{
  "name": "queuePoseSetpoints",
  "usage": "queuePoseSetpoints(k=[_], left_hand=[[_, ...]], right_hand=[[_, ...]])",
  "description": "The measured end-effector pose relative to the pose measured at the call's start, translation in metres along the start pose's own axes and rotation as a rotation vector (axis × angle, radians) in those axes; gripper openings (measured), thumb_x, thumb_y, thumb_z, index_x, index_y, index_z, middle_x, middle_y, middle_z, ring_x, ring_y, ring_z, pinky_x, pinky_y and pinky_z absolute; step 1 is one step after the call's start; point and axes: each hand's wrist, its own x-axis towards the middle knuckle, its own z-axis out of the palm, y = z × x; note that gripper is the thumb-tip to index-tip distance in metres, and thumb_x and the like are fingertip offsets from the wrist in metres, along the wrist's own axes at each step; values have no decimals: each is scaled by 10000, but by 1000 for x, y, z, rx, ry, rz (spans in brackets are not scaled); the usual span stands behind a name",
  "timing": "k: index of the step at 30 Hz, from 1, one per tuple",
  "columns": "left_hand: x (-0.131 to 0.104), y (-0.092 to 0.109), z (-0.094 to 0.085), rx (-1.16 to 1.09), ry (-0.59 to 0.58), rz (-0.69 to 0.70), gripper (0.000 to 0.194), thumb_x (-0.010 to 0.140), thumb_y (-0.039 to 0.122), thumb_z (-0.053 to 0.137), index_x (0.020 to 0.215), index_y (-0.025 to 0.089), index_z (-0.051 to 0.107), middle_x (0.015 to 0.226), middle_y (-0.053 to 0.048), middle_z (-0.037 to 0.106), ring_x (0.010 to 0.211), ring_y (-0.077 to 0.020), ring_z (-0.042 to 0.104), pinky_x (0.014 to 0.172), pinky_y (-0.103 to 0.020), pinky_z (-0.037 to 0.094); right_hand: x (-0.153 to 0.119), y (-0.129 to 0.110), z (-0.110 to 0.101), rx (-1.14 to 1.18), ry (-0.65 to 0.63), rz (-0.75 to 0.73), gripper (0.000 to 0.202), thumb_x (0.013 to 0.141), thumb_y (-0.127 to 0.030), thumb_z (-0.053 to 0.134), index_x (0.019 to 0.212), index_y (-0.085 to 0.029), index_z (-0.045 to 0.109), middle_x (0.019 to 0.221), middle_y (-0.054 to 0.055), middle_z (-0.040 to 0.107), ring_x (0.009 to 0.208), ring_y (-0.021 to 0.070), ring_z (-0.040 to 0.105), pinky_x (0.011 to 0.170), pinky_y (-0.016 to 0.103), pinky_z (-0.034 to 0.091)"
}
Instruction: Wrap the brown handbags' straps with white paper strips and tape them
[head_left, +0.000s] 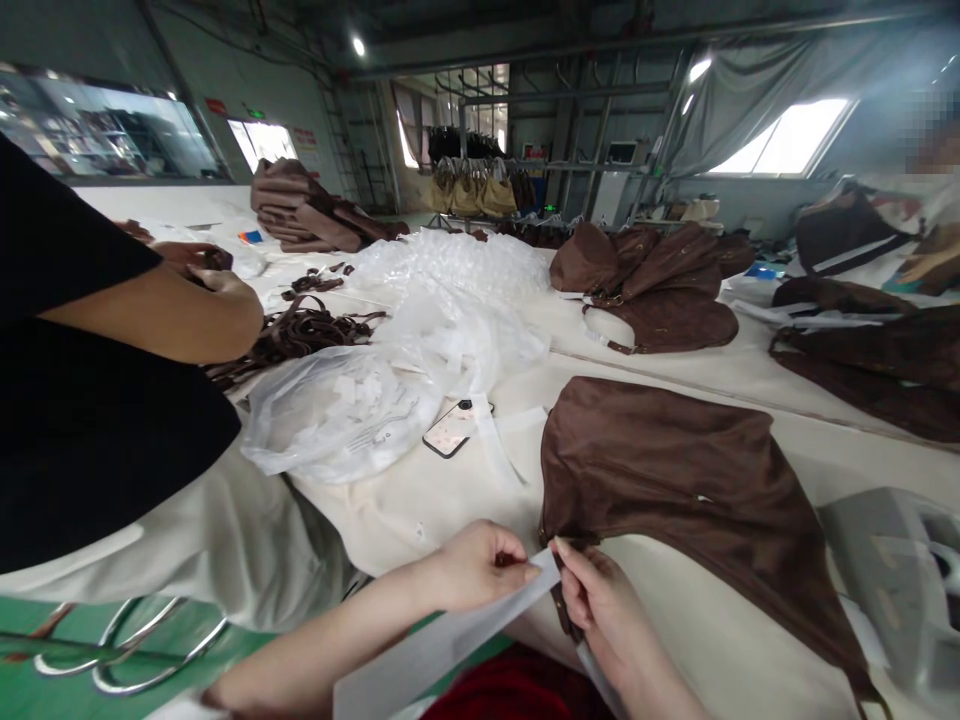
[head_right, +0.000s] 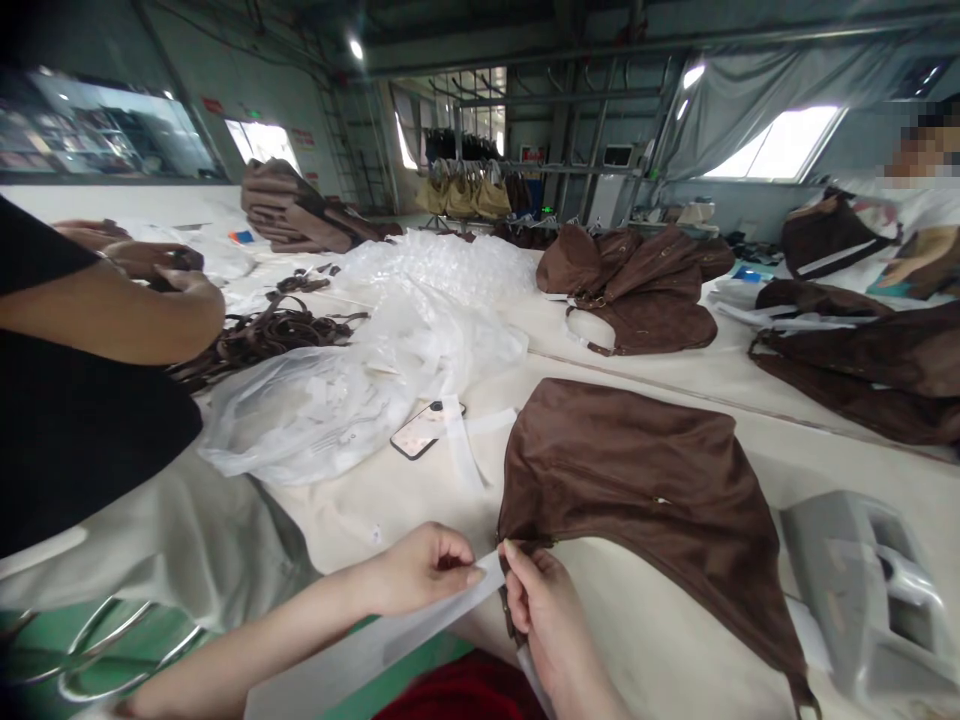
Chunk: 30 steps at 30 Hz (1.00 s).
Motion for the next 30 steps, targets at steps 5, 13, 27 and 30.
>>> queuePoseSetpoints(k=[5, 13, 27, 30], left_hand=[[20, 8, 11, 120, 65, -51, 335, 778, 446, 547, 715, 132, 647, 576, 41, 453, 541, -78, 355, 472, -171, 276], [29, 21, 14, 275, 120, -50, 297, 769, 409, 548, 704, 145, 668, 566, 38, 481, 552, -89, 399, 470, -184, 267], [33, 41, 16, 412, 92, -33, 301, 769, 402, 530, 725, 149, 685, 604, 22, 544, 568, -100, 428, 506, -201, 292], [29, 47, 14, 431, -10, -73, 320, 762, 414, 520, 771, 147, 698, 611, 21, 559, 556, -97, 421, 490, -192, 288]], right_hand=[[-2, 4, -8, -65, -19, -60, 500, 672, -573, 700, 511, -197, 414, 392, -86, 343, 349, 36, 217, 382, 228, 105], [-11, -11, -46, -590, 164, -165, 388, 779, -571, 519, 778, -195, 614, 600, 14, 616, 462, 149, 512, 450, 266, 337], [-3, 1, -67, -666, 327, -498, 409, 756, -298, 513, 1152, -204, 561, 788, 13, 655, 636, 184, 601, 630, 305, 470], [-1, 7, -68, -825, 171, -593, 414, 782, -231, 461, 1173, -248, 596, 903, 28, 691, 772, 191, 647, 718, 307, 492]])
